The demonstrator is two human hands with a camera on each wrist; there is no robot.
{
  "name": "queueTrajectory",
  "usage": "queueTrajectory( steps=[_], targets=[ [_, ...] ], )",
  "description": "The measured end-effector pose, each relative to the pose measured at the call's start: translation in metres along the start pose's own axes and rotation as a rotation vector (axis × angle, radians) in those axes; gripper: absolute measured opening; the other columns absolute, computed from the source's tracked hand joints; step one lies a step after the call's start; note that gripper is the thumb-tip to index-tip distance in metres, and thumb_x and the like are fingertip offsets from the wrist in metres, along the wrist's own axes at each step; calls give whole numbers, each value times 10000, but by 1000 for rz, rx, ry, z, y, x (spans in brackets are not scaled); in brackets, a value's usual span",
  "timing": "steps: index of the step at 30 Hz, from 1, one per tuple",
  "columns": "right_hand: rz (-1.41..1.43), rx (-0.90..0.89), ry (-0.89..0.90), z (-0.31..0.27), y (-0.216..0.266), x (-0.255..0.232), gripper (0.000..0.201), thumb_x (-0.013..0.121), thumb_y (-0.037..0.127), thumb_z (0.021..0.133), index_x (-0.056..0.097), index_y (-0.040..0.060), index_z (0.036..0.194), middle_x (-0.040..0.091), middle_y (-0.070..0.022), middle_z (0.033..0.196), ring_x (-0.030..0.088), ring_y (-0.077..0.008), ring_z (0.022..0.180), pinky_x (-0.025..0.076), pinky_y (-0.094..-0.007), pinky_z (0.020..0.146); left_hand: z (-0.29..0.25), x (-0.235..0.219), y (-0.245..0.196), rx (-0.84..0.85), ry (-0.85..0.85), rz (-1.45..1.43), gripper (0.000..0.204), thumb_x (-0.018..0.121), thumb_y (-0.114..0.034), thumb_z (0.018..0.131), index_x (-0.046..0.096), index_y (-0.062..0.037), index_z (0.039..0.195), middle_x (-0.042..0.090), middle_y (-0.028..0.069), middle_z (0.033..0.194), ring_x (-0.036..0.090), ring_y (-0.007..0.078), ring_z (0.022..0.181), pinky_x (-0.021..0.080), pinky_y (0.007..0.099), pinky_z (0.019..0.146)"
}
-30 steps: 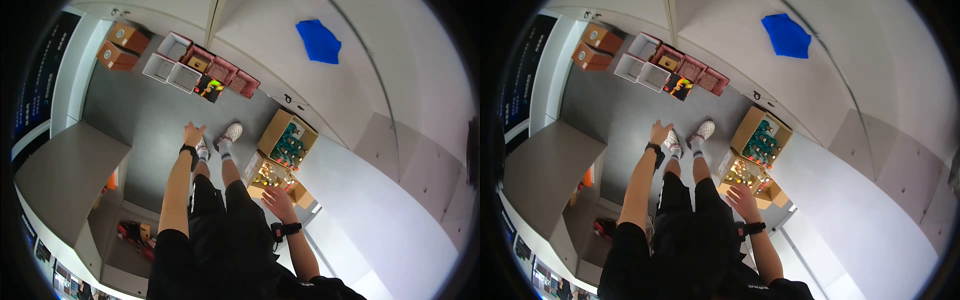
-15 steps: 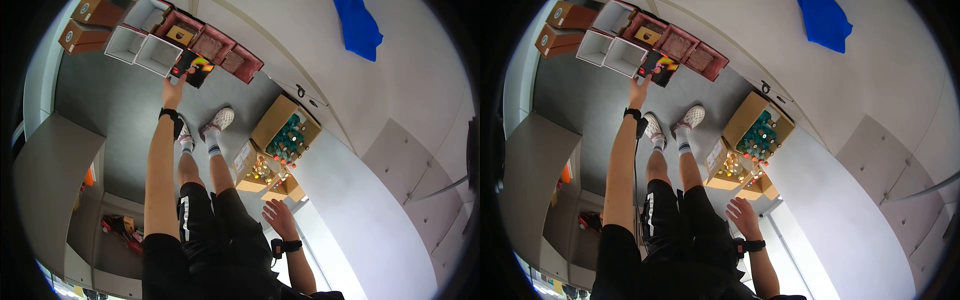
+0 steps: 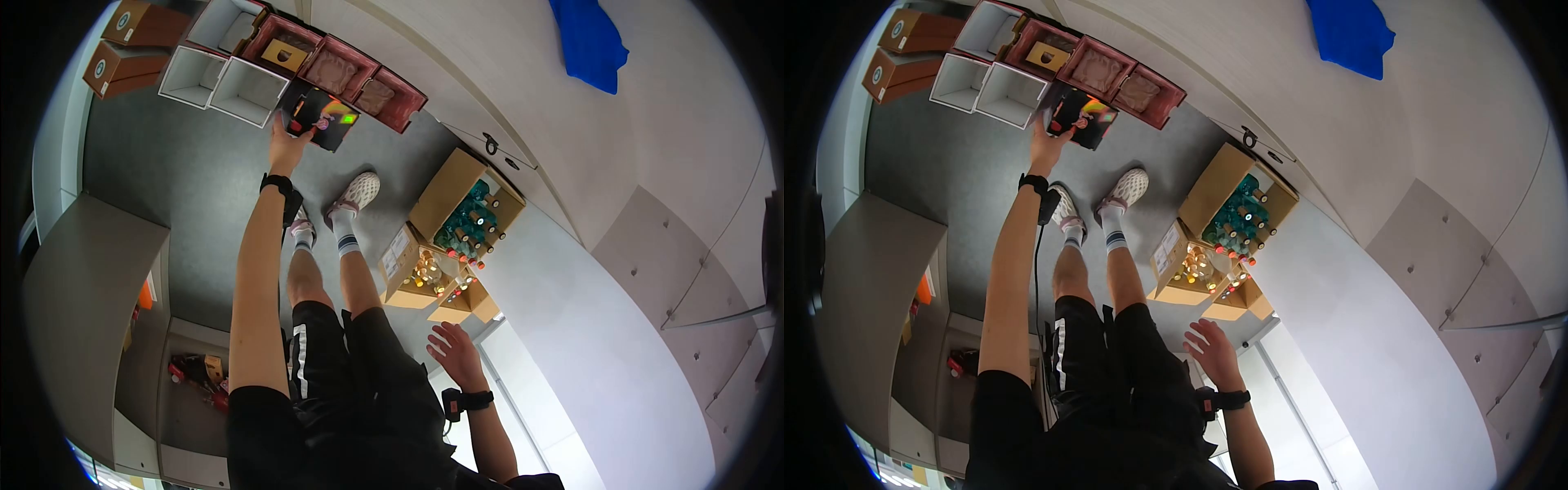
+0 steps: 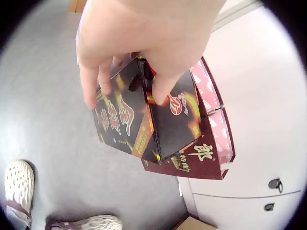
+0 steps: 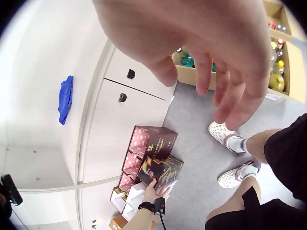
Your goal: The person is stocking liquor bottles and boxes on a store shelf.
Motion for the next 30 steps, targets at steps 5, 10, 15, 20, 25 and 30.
queueTrajectory(
  steps=[5,10,15,20,25,30],
  targets=[
    [2,2,10,2,-5,4,373,457,324,1005,506,30,1230,528,-148,1256,519,-330,1156,452,-459,962,3,4,-7,27,218,-50,825,800,-325,713,414,-36,1383,485,172,1319,506,319,1195,435,382,973],
    [0,-4,22,-1,-12,1,340,474,304,1000,522,38,1206,545,-138,1234,522,-327,1152,459,-456,949,-8,-4,-33,38,210,-78,671,795,-307,715,531,-36,1269,632,127,1084,617,295,1010,492,377,852],
    [3,-9,4,-1,-21,1,334,477,293,998,522,35,1207,557,-141,1213,537,-320,1133,466,-453,936,-10,-15,-32,136,184,15,477,781,-275,737,628,-20,1109,686,123,860,665,311,809,520,373,742],
    [-30,-71,58,-11,-28,7,338,469,291,1000,522,29,1206,563,-144,1202,555,-312,1111,472,-446,932,-36,-29,-27,159,208,15,469,769,-289,753,627,-6,1099,656,148,1057,636,331,938,497,373,815],
    [-45,-121,124,-29,-26,23,340,466,284,1000,515,24,1214,561,-145,1199,560,-305,1105,483,-435,925,-79,-85,-54,104,285,-98,503,767,-320,760,614,4,1113,633,162,1119,619,323,997,483,369,844],
    [-45,-224,257,-63,-20,46,322,489,263,988,525,32,1209,578,-125,1171,585,-268,1075,496,-417,912,-138,-169,-124,16,347,-145,528,748,-434,790,621,8,1051,657,109,780,631,165,593,497,300,531]
  ],
)
Point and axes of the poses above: each hand's wrist, its own z-axis towards the middle knuckle, its own x-axis out of the palm, y = z × x, the point moved 2 cm from there along z, towards the middle knuckle
